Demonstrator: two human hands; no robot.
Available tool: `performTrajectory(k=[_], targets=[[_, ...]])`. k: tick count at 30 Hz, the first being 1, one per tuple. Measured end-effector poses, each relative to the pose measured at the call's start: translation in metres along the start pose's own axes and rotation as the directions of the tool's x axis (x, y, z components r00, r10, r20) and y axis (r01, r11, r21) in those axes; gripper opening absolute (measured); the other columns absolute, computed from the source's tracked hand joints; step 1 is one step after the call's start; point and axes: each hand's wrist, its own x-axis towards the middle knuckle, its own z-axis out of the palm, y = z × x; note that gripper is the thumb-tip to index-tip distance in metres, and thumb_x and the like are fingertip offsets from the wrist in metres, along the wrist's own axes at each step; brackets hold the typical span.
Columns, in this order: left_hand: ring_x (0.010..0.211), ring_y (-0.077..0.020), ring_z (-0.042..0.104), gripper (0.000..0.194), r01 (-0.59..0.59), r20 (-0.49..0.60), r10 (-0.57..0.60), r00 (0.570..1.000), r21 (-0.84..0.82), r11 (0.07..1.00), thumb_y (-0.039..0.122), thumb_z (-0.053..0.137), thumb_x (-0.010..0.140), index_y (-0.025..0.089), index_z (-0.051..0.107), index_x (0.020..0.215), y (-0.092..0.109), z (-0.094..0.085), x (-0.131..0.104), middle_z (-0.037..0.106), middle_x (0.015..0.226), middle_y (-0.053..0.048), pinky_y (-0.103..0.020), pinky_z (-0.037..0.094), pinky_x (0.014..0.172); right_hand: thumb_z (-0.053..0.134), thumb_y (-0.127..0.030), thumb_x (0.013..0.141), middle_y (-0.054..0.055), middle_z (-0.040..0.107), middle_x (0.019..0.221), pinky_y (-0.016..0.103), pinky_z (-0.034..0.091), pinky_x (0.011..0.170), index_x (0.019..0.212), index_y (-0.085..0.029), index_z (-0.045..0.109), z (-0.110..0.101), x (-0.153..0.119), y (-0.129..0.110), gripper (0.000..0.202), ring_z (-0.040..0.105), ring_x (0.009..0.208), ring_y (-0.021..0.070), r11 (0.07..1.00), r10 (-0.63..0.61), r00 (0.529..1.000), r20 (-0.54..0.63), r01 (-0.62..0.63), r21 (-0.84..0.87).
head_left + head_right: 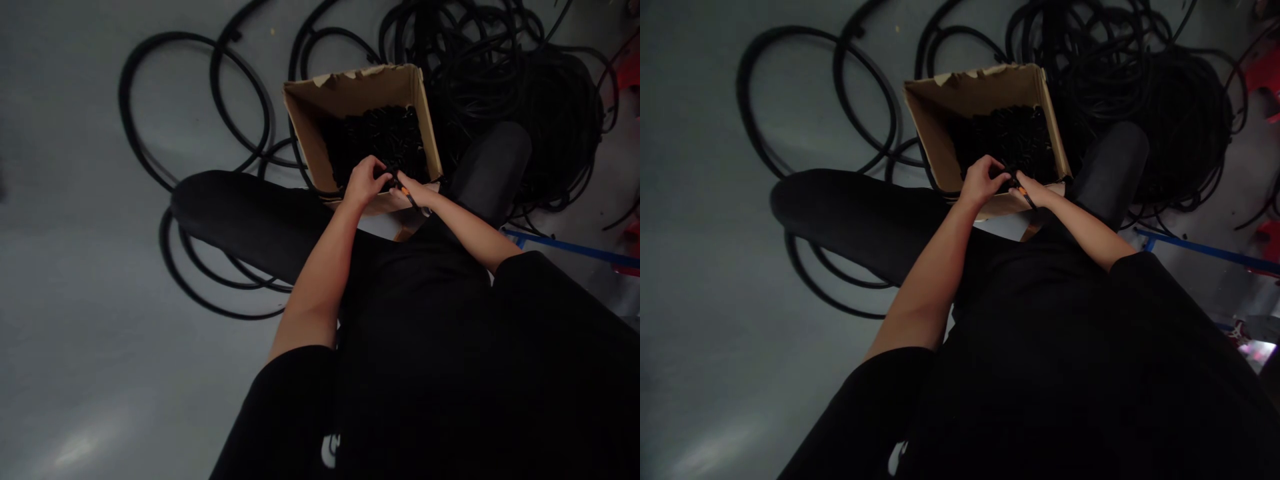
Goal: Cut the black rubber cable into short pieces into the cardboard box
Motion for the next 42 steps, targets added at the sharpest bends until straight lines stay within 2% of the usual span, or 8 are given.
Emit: performTrajectory(k=[4,10,17,24,29,34,37,42], targets=[[0.129,-0.0378,0.076,0.021,0.015,0.006,-0.015,1.0,0.033,0.999,0.034,0.086,0.105,0.024,0.076,0.121,-0.004,0.003,0.0,0.081,0.125,-0.014,-0.058,0.062,0.125,0.083,-0.041,0.112,-0.008,0.049,0.081,0.032,0.048,0.077,0.109,-0.031,0.048,0.001,-0.001,0.0,0.036,0.051,0.077,0.0195,1.0,-0.008,1.0,0.006,0.008,-0.007],[0.13,-0.038,0.077,0.031,-0.057,-0.034,0.057,0.998,0.006,0.998,0.037,0.088,0.106,0.025,0.079,0.133,-0.005,0.004,-0.002,0.08,0.119,-0.012,-0.06,0.064,0.129,0.085,-0.034,0.107,-0.007,0.05,0.084,0.033,0.053,0.084,0.109,-0.031,0.05,0.002,0.001,-0.003,0.035,0.057,0.084,0.0216,1.0,0.002,1.0,-0.015,-0.002,-0.012],[0.135,-0.0409,0.076,0.02,-0.006,-0.063,0.005,0.998,-0.015,1.0,0.024,0.086,0.103,0.024,0.078,0.121,-0.002,0.005,-0.002,0.079,0.118,-0.012,-0.066,0.061,0.132,0.084,-0.035,0.109,-0.008,0.047,0.082,0.032,0.045,0.081,0.102,-0.031,0.044,0.001,0.001,-0.001,0.041,0.049,0.081,0.0191,1.0,0.026,1.0,-0.003,-0.026,-0.006],[0.129,-0.0381,0.077,0.02,-0.042,-0.02,0.043,0.999,0.029,0.999,0.023,0.084,0.102,0.024,0.079,0.121,-0.007,0.007,-0.001,0.081,0.119,-0.011,-0.061,0.064,0.127,0.089,-0.035,0.108,-0.007,0.049,0.081,0.032,0.043,0.079,0.101,-0.032,0.041,-0.001,-0.003,-0.008,0.048,0.052,0.082,0.0195,1.0,0.028,1.0,0.001,-0.028,0.015],[0.132,-0.039,0.077,0.025,-0.037,-0.03,0.037,0.999,0.016,0.999,0.031,0.085,0.106,0.025,0.08,0.13,-0.013,0.005,0.001,0.083,0.123,-0.013,-0.059,0.064,0.126,0.083,-0.033,0.111,-0.006,0.058,0.084,0.032,0.049,0.08,0.104,-0.03,0.049,-0.005,-0.011,-0.017,0.034,0.058,0.081,0.0193,0.999,0.025,1.0,0.016,-0.026,0.025],[0.136,-0.0387,0.078,0.03,0.036,-0.076,-0.034,0.997,0.032,0.999,0.037,0.085,0.109,0.024,0.079,0.135,-0.016,0.003,0.002,0.085,0.129,-0.015,-0.056,0.062,0.127,0.078,-0.032,0.108,-0.002,0.066,0.086,0.034,0.056,0.088,0.1,-0.027,0.059,-0.01,-0.013,-0.028,0.021,0.064,0.084,0.0203,1.0,-0.026,0.997,-0.066,0.027,0.011],[0.134,-0.0383,0.08,0.033,0.066,-0.066,-0.063,0.996,0.036,0.997,0.038,0.083,0.108,0.023,0.079,0.137,-0.011,0.001,0.001,0.085,0.13,-0.015,-0.055,0.063,0.125,0.083,-0.034,0.105,-0.002,0.066,0.083,0.034,0.056,0.088,0.097,-0.027,0.061,-0.011,-0.013,-0.032,0.025,0.062,0.084,0.0202,1.0,-0.012,0.995,-0.098,0.012,0.003],[0.127,-0.0355,0.08,0.026,0.02,-0.034,-0.018,0.999,0.048,0.999,0.034,0.08,0.106,0.022,0.08,0.129,-0.012,0.002,0.003,0.087,0.126,-0.014,-0.05,0.064,0.119,0.087,-0.049,0.106,-0.003,0.063,0.079,0.031,0.055,0.078,0.096,-0.028,0.058,-0.011,-0.017,-0.034,0.038,0.061,0.077,0.019,0.997,0.029,0.997,-0.068,-0.024,0.075]])
